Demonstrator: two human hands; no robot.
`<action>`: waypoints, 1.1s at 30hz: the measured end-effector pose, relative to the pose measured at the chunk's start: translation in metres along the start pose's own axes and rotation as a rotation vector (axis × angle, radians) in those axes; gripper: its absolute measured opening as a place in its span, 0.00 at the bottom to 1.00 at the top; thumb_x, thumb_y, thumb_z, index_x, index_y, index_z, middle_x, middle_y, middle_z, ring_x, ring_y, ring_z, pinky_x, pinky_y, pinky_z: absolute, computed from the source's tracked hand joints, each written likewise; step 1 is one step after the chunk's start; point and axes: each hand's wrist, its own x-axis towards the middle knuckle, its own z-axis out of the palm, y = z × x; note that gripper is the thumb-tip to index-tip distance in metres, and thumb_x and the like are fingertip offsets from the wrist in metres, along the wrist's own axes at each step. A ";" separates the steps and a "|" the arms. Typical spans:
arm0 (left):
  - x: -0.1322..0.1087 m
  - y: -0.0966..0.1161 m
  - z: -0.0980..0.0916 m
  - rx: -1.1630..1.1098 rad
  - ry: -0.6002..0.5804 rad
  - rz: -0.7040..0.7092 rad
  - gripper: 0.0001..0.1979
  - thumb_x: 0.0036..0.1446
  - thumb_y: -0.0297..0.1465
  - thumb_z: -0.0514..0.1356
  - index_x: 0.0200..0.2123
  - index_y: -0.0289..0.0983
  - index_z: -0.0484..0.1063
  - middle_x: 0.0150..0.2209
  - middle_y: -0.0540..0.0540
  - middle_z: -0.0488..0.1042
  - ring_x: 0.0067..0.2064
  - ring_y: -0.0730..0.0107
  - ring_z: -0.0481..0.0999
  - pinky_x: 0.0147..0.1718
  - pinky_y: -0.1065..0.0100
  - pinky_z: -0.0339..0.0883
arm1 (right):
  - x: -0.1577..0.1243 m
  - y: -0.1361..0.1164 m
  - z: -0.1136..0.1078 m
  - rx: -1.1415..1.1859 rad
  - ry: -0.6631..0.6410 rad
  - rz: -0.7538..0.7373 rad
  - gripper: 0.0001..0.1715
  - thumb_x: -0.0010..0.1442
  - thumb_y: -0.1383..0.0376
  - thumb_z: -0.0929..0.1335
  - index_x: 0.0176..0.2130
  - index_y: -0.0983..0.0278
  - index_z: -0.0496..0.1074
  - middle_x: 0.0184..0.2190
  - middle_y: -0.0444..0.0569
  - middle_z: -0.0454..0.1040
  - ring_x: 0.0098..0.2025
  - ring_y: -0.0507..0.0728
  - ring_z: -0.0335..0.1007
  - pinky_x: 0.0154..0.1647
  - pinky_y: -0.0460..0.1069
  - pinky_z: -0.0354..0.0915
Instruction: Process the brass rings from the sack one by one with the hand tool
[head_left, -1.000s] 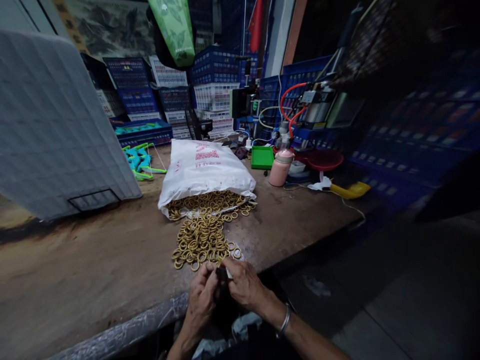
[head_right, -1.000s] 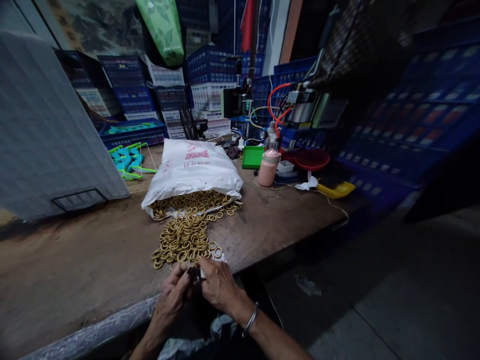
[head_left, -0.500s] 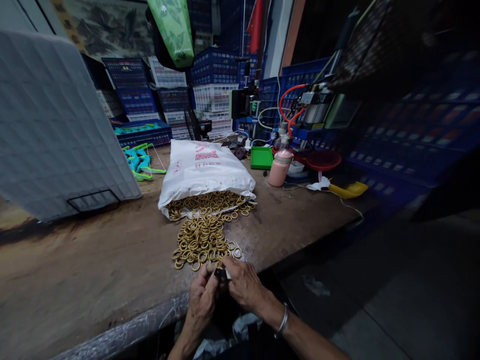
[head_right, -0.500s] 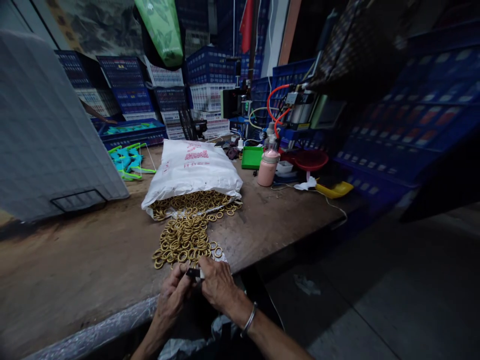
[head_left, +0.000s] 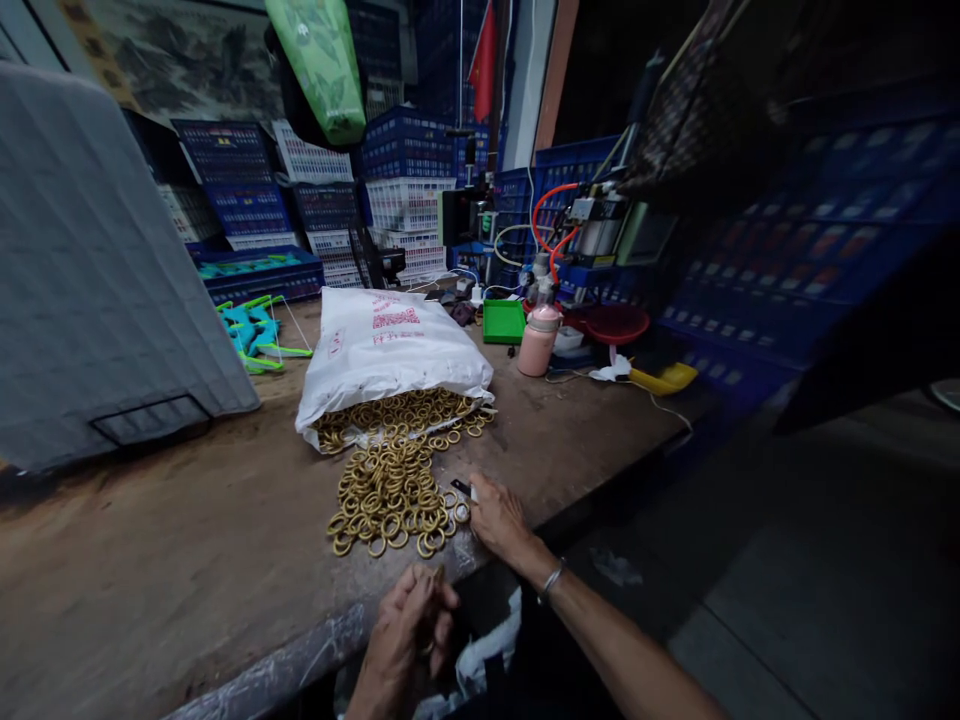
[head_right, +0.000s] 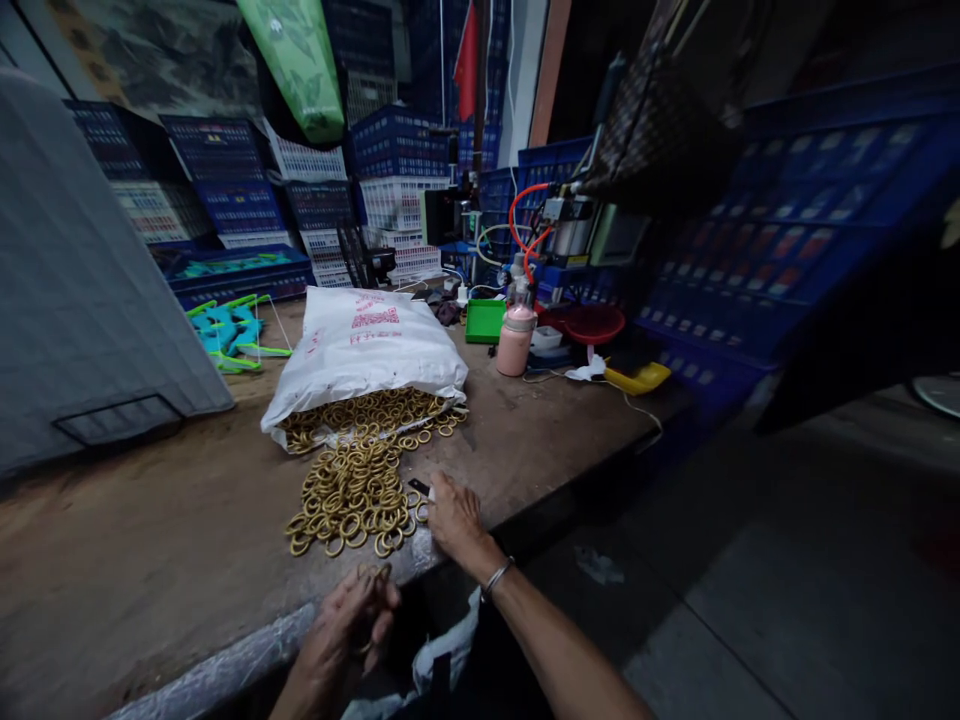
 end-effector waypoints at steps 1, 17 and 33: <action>0.003 -0.001 -0.002 -0.027 0.000 -0.002 0.20 0.46 0.47 0.57 0.26 0.34 0.68 0.14 0.54 0.61 0.14 0.83 0.53 0.12 0.78 0.45 | 0.004 0.001 0.001 0.005 0.013 0.006 0.08 0.54 0.69 0.59 0.36 0.64 0.64 0.33 0.49 0.71 0.34 0.53 0.66 0.30 0.45 0.52; 0.020 0.015 -0.017 -0.412 0.166 -0.079 0.13 0.35 0.33 0.68 0.24 0.32 0.70 0.26 0.46 0.73 0.25 0.74 0.70 0.17 0.77 0.57 | 0.028 -0.004 0.014 0.034 0.009 -0.068 0.10 0.51 0.69 0.60 0.36 0.65 0.64 0.32 0.50 0.69 0.33 0.53 0.63 0.30 0.46 0.52; 0.028 0.028 -0.015 0.410 0.279 0.624 0.10 0.40 0.32 0.64 0.30 0.37 0.76 0.32 0.44 0.75 0.37 0.62 0.72 0.40 0.67 0.62 | -0.004 -0.045 -0.001 1.098 -0.373 0.058 0.02 0.47 0.67 0.61 0.26 0.64 0.62 0.17 0.37 0.57 0.18 0.45 0.50 0.20 0.41 0.50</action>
